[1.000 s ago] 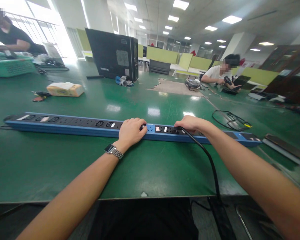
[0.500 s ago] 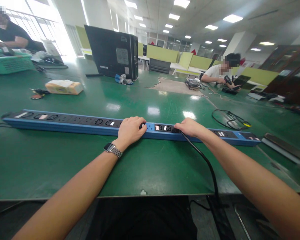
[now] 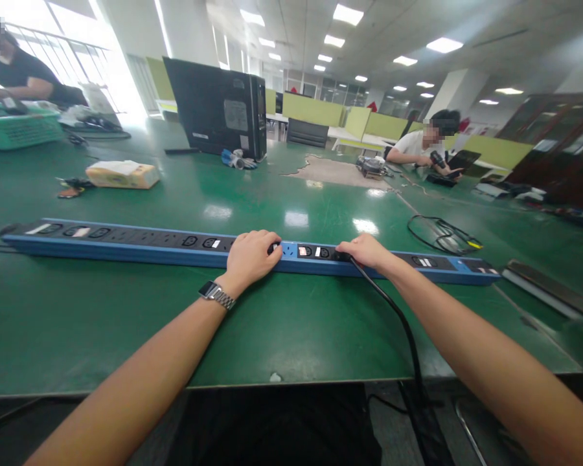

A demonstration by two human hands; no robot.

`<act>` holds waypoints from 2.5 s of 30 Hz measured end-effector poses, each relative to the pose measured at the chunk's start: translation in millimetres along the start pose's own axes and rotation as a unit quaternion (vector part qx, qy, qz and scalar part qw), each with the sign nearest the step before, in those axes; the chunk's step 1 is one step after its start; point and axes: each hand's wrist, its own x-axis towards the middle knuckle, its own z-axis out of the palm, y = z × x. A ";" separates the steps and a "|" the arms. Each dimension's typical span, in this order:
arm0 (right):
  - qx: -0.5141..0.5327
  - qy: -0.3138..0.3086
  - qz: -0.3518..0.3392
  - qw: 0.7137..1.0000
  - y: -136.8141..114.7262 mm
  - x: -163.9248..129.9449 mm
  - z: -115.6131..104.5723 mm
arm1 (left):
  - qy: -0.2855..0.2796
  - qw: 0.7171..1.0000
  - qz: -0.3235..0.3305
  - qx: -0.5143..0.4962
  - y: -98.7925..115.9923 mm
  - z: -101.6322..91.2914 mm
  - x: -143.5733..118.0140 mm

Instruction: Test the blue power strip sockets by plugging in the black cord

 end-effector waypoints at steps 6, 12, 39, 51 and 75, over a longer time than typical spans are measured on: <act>0.037 0.015 0.015 0.999 3.1 0.5 4.6 | 0.006 1.000 -0.001 -0.001 0.4 -0.4 -0.7; 0.362 0.110 -0.047 0.924 19.3 -3.1 5.3 | 0.012 1.000 0.002 -0.009 0.0 0.8 0.0; 0.122 -0.035 -0.018 0.992 -86.1 10.3 59.9 | 0.165 0.965 -0.063 -0.196 -10.0 -3.5 -6.9; 0.041 -0.054 -0.073 0.995 -93.3 42.8 64.4 | 0.156 0.961 -0.033 -0.224 -4.8 -6.1 -8.8; 0.188 0.237 -0.215 0.929 -24.5 35.4 65.3 | 0.110 0.974 -0.006 -0.197 10.1 -3.3 -6.3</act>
